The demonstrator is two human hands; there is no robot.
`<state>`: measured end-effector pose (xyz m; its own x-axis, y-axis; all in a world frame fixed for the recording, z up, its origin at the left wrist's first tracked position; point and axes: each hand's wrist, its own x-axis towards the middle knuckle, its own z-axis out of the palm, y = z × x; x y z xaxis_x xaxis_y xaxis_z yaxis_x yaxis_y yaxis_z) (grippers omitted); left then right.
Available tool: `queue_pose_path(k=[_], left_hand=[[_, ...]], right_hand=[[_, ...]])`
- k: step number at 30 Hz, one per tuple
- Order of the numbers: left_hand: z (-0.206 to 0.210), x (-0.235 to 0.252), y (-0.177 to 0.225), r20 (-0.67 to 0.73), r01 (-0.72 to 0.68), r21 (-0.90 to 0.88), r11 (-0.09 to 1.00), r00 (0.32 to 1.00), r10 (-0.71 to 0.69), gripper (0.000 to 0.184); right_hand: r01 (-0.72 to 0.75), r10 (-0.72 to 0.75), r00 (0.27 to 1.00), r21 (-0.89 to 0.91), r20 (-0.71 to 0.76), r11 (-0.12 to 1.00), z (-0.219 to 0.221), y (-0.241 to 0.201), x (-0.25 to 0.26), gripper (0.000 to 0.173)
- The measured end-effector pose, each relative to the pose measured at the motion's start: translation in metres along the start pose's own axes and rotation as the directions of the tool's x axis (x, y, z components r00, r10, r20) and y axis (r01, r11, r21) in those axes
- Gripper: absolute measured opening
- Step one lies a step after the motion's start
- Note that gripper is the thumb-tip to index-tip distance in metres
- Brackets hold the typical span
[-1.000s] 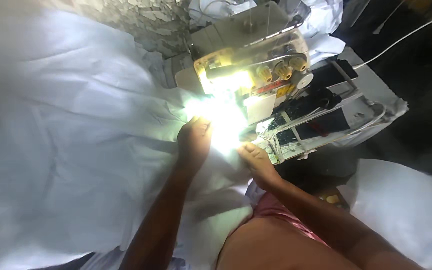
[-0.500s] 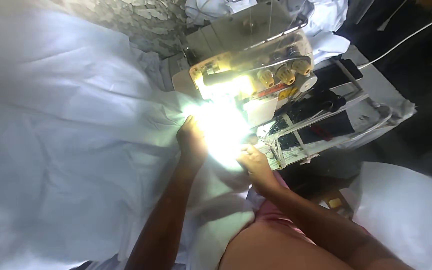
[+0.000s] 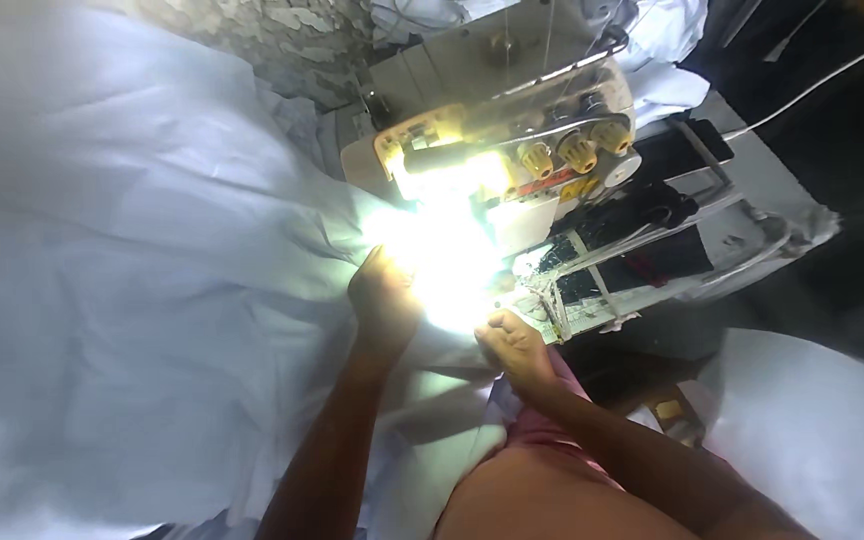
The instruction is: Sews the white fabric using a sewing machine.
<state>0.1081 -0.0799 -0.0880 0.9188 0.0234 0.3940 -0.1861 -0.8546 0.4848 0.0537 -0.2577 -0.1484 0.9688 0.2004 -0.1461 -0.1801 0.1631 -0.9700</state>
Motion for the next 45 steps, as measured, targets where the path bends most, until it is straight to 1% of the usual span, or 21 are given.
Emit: queue_pose_path(k=[3, 8, 16, 22, 25, 29, 33, 34, 36, 37, 39, 41, 43, 44, 45], left_hand=[[0.001, 0.001, 0.003, -0.001, 0.039, 0.004, 0.999, 0.999, -0.039, 0.009], [0.000, 0.003, 0.005, -0.004, 0.056, -0.004, 0.998, 0.998, -0.056, 0.009], [0.000, 0.004, 0.005, -0.003, 0.081, 0.012, 0.997, 0.997, -0.081, 0.009], [0.000, 0.005, 0.006, 0.007, 0.108, 0.043, 0.993, 0.994, -0.108, 0.009], [0.001, 0.005, 0.007, 0.004, 0.110, 0.049, 0.993, 0.994, -0.111, 0.008], [0.001, 0.005, 0.010, -0.002, 0.107, 0.052, 0.993, 0.994, -0.107, 0.009], [0.005, 0.004, 0.010, -0.048, 0.079, 0.073, 0.994, 0.996, -0.076, 0.009], [0.006, 0.004, 0.010, -0.052, 0.057, 0.069, 0.996, 0.997, -0.054, 0.008], [0.008, 0.003, 0.008, -0.070, -0.030, 0.089, 0.996, 0.997, 0.036, 0.008], [0.009, 0.003, 0.008, -0.080, -0.086, 0.124, 0.989, 0.992, 0.096, 0.010], [0.010, 0.002, 0.010, -0.087, -0.205, 0.258, 0.944, 0.968, 0.234, 0.017], [0.009, -0.004, 0.018, -0.059, -0.268, 0.392, 0.880, 0.947, 0.315, 0.016], [0.007, -0.016, 0.030, 0.003, -0.265, 0.438, 0.859, 0.956, 0.293, 0.018], [0.006, -0.023, 0.036, 0.043, -0.249, 0.438, 0.864, 0.966, 0.256, 0.019], [0.007, -0.028, 0.039, 0.052, -0.225, 0.440, 0.869, 0.973, 0.225, 0.019]], right_hand=[[-0.005, 0.005, 1.000, -0.017, -0.009, 1.000, 0.000, -0.001, 0.000, 0.008], [0.000, -0.001, 1.000, -0.034, -0.014, 0.999, -0.001, 0.000, 0.001, 0.008], [-0.031, 0.031, 0.999, -0.030, 0.011, 0.999, -0.002, -0.001, 0.002, 0.002], [-0.042, 0.043, 0.999, -0.051, 0.012, 0.998, -0.003, -0.002, 0.004, 0.004], [-0.023, 0.023, 1.000, -0.048, -0.002, 0.999, -0.002, 0.000, 0.002, 0.010], [-0.010, 0.010, 1.000, -0.048, 0.002, 0.999, -0.003, -0.002, 0.001, 0.012], [-0.016, 0.016, 1.000, -0.054, -0.003, 0.998, -0.004, -0.002, 0.002, 0.013], [-0.023, 0.023, 1.000, -0.064, -0.005, 0.998, -0.004, -0.002, 0.002, 0.013], [-0.026, 0.027, 1.000, -0.092, 0.008, 0.995, -0.005, -0.003, 0.003, 0.010], [-0.026, 0.028, 0.999, -0.106, 0.020, 0.994, -0.007, -0.004, 0.004, 0.008], [-0.021, 0.024, 0.999, -0.108, 0.036, 0.994, -0.008, -0.005, 0.005, 0.007], [0.014, -0.010, 0.999, -0.117, 0.041, 0.993, -0.010, -0.004, 0.006, 0.007], [0.070, -0.065, 0.997, -0.183, 0.030, 0.981, -0.012, -0.001, 0.005, 0.008], [0.098, -0.096, 0.995, -0.230, 0.023, 0.968, -0.013, 0.001, 0.004, 0.009], [0.127, -0.126, 0.992, -0.265, 0.019, 0.956, -0.014, 0.002, 0.004, 0.009]])
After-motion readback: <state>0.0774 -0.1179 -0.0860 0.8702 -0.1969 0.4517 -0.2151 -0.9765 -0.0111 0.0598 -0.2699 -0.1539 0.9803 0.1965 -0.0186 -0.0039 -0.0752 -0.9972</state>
